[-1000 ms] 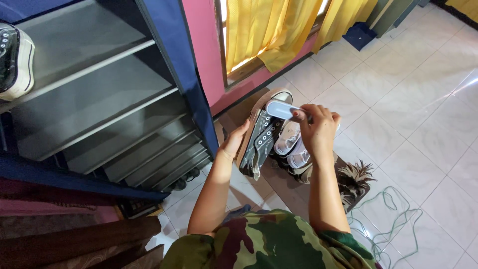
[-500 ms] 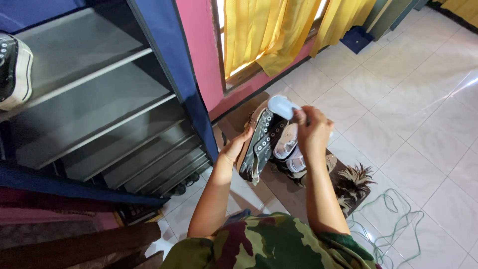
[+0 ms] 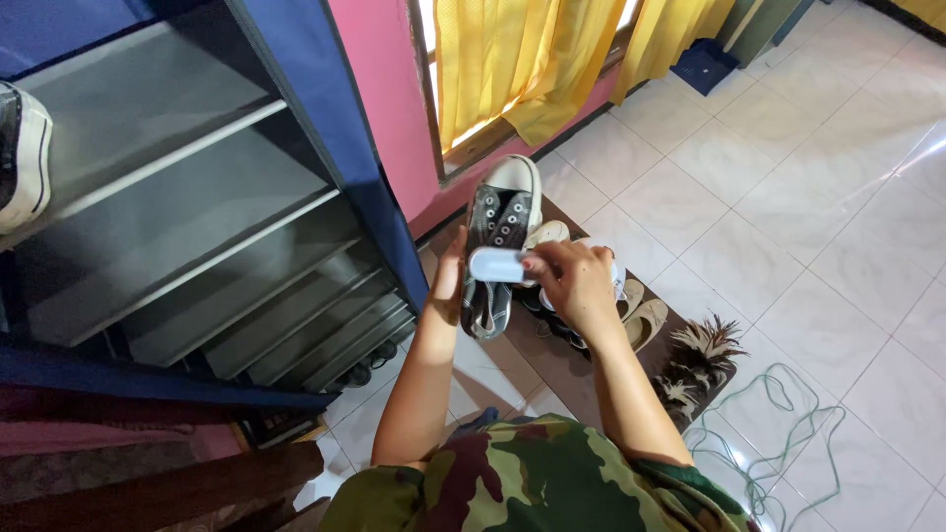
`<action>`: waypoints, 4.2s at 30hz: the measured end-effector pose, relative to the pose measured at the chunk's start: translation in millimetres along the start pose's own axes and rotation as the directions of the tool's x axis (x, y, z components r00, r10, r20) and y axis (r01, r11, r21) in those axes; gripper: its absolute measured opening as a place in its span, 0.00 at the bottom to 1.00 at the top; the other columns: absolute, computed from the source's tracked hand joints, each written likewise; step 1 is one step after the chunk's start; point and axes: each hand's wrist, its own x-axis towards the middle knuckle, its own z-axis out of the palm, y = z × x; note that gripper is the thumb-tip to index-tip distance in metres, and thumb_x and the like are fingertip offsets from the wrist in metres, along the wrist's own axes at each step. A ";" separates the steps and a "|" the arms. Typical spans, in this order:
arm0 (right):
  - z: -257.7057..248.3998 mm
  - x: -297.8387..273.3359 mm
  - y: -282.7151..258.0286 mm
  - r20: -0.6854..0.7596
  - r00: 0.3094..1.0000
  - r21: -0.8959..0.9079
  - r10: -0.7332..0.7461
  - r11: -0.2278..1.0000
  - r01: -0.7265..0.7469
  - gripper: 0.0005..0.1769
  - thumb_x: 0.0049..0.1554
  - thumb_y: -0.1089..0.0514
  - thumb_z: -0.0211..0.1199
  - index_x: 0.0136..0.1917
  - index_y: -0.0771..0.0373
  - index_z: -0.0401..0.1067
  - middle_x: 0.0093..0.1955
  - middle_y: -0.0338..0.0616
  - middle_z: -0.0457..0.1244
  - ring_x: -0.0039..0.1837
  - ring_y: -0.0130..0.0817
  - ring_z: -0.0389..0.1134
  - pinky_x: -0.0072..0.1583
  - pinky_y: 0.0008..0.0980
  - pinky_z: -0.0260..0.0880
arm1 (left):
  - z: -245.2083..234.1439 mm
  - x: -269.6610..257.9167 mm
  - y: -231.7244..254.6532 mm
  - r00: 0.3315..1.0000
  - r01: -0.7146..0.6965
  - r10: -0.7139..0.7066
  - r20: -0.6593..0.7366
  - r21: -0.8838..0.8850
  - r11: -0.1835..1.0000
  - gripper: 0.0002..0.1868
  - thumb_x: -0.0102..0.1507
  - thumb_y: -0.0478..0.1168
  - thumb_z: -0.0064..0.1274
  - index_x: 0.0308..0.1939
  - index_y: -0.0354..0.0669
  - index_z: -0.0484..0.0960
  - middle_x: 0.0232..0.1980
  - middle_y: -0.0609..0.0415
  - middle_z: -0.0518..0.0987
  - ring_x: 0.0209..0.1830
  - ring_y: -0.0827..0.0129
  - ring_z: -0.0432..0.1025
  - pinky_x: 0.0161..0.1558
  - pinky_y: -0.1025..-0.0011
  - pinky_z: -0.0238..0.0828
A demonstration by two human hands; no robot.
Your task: The person uses a brush to clean several pairs of shoes on a low table, including black and white sneakers. The person brushes the uppers and soles, then places the cleaned shoes on a nearby shoe rack.
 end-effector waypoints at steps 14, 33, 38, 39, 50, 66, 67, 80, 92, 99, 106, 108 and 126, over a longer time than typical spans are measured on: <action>0.7 -4.7 -5.1 0.210 0.976 0.188 -0.049 0.982 0.008 0.15 0.61 0.46 0.62 0.49 0.59 0.79 0.41 0.44 0.70 0.46 0.41 0.70 0.55 0.42 0.60 | 20.5 -8.2 12.4 0.996 0.066 -0.056 0.066 -0.169 0.983 0.41 0.70 0.68 0.38 0.67 0.34 0.73 0.54 0.37 0.81 0.48 0.51 0.80 0.51 0.56 0.79; 6.0 -9.9 30.6 0.208 0.973 0.491 0.096 0.850 -0.189 0.17 0.65 0.50 0.61 0.53 0.68 0.75 0.40 0.51 0.69 0.42 0.41 0.68 0.46 0.34 0.68 | 1.0 -1.1 10.9 0.966 -0.249 0.208 -0.155 -0.334 0.909 0.26 0.72 0.52 0.42 0.66 0.39 0.73 0.61 0.41 0.80 0.58 0.50 0.77 0.61 0.51 0.76; -14.8 -15.7 24.3 0.032 0.999 0.346 -0.017 0.938 0.005 0.19 0.61 0.47 0.66 0.52 0.66 0.76 0.45 0.50 0.70 0.48 0.42 0.68 0.57 0.39 0.64 | -0.4 3.3 12.8 0.967 -0.252 0.230 -0.112 -0.253 0.934 0.27 0.71 0.53 0.50 0.65 0.36 0.74 0.58 0.43 0.80 0.55 0.52 0.77 0.58 0.52 0.77; -18.0 -18.0 22.5 -0.023 0.997 0.260 -0.073 0.963 0.076 0.18 0.60 0.47 0.67 0.52 0.65 0.77 0.47 0.49 0.71 0.52 0.46 0.66 0.62 0.43 0.59 | 15.7 0.0 15.2 0.972 -0.230 0.218 -0.083 -0.178 0.957 0.29 0.67 0.56 0.53 0.62 0.36 0.74 0.53 0.43 0.81 0.50 0.51 0.78 0.53 0.49 0.78; -26.1 -21.5 -27.1 0.264 0.925 0.069 -0.274 0.962 0.266 0.15 0.56 0.43 0.68 0.43 0.56 0.78 0.39 0.40 0.68 0.47 0.39 0.68 0.58 0.43 0.56 | -7.8 2.1 0.8 0.949 -0.158 0.166 -0.269 0.051 0.986 0.24 0.69 0.53 0.52 0.59 0.37 0.74 0.44 0.47 0.80 0.38 0.58 0.77 0.41 0.60 0.78; -10.2 -8.7 -16.2 0.281 0.955 0.051 -0.098 0.995 0.087 0.12 0.57 0.44 0.66 0.44 0.52 0.80 0.35 0.37 0.67 0.42 0.35 0.68 0.57 0.41 0.56 | -159.1 73.2 -47.2 0.835 -0.303 0.507 -0.215 0.590 0.749 0.35 0.72 0.69 0.31 0.64 0.45 0.70 0.50 0.53 0.76 0.46 0.72 0.73 0.51 0.71 0.76; -10.5 -7.5 -16.8 0.278 0.955 0.049 -0.100 0.995 0.090 0.12 0.57 0.44 0.66 0.44 0.52 0.80 0.35 0.37 0.67 0.42 0.35 0.68 0.57 0.41 0.56 | -125.7 32.5 -41.0 0.834 -0.307 0.509 -0.212 0.589 0.748 0.35 0.72 0.69 0.31 0.64 0.45 0.70 0.50 0.53 0.76 0.46 0.72 0.73 0.51 0.71 0.76; -1.0 -8.6 -12.7 -0.054 0.997 0.054 -0.050 0.997 0.053 0.17 0.58 0.44 0.68 0.48 0.60 0.79 0.41 0.41 0.70 0.43 0.39 0.69 0.55 0.41 0.56 | -55.9 20.6 -32.5 0.958 -0.173 0.269 -0.097 0.553 0.815 0.33 0.74 0.58 0.39 0.76 0.43 0.62 0.61 0.51 0.75 0.57 0.67 0.71 0.58 0.69 0.70; -2.6 7.0 -2.8 -0.139 0.981 -0.011 0.137 0.990 -0.140 0.17 0.65 0.45 0.61 0.48 0.60 0.78 0.40 0.42 0.71 0.42 0.40 0.69 0.54 0.43 0.57 | -23.0 -11.5 -30.7 0.994 -0.104 0.103 0.033 0.561 0.821 0.43 0.67 0.52 0.53 0.81 0.42 0.51 0.69 0.47 0.70 0.63 0.66 0.68 0.61 0.67 0.67; -3.1 8.5 9.5 -0.083 0.991 0.015 0.106 0.994 -0.105 0.18 0.65 0.42 0.61 0.47 0.58 0.77 0.39 0.42 0.69 0.43 0.43 0.69 0.52 0.42 0.59 | -17.8 -16.9 -25.0 0.993 -0.114 0.088 0.073 0.648 0.753 0.44 0.60 0.33 0.62 0.79 0.32 0.60 0.73 0.44 0.70 0.72 0.65 0.64 0.71 0.69 0.58; -8.6 4.6 -6.2 -0.099 0.980 -0.063 0.170 0.982 -0.177 0.18 0.65 0.42 0.61 0.47 0.58 0.77 0.37 0.42 0.69 0.41 0.43 0.69 0.53 0.44 0.58 | -5.5 -10.9 -27.0 0.995 -0.009 0.096 -0.038 0.895 0.445 0.47 0.54 0.38 0.67 0.75 0.38 0.63 0.69 0.46 0.74 0.70 0.63 0.68 0.68 0.67 0.63; -6.4 -1.4 -13.9 -0.153 0.977 0.014 -0.150 0.988 0.153 0.17 0.62 0.44 0.61 0.47 0.59 0.78 0.38 0.43 0.69 0.42 0.43 0.70 0.50 0.43 0.58 | -25.1 -8.3 -34.8 0.981 0.011 0.157 -0.117 0.833 0.553 0.45 0.51 0.35 0.68 0.72 0.35 0.66 0.66 0.44 0.74 0.68 0.62 0.68 0.66 0.66 0.64; 2.0 6.9 -11.1 -0.139 0.990 0.065 0.008 0.998 0.001 0.15 0.60 0.48 0.65 0.49 0.62 0.76 0.39 0.49 0.68 0.43 0.46 0.69 0.52 0.44 0.59 | -48.1 -4.0 -25.1 0.977 0.061 -0.008 -0.211 0.248 0.967 0.33 0.53 0.39 0.56 0.64 0.35 0.72 0.52 0.50 0.80 0.52 0.63 0.75 0.55 0.64 0.72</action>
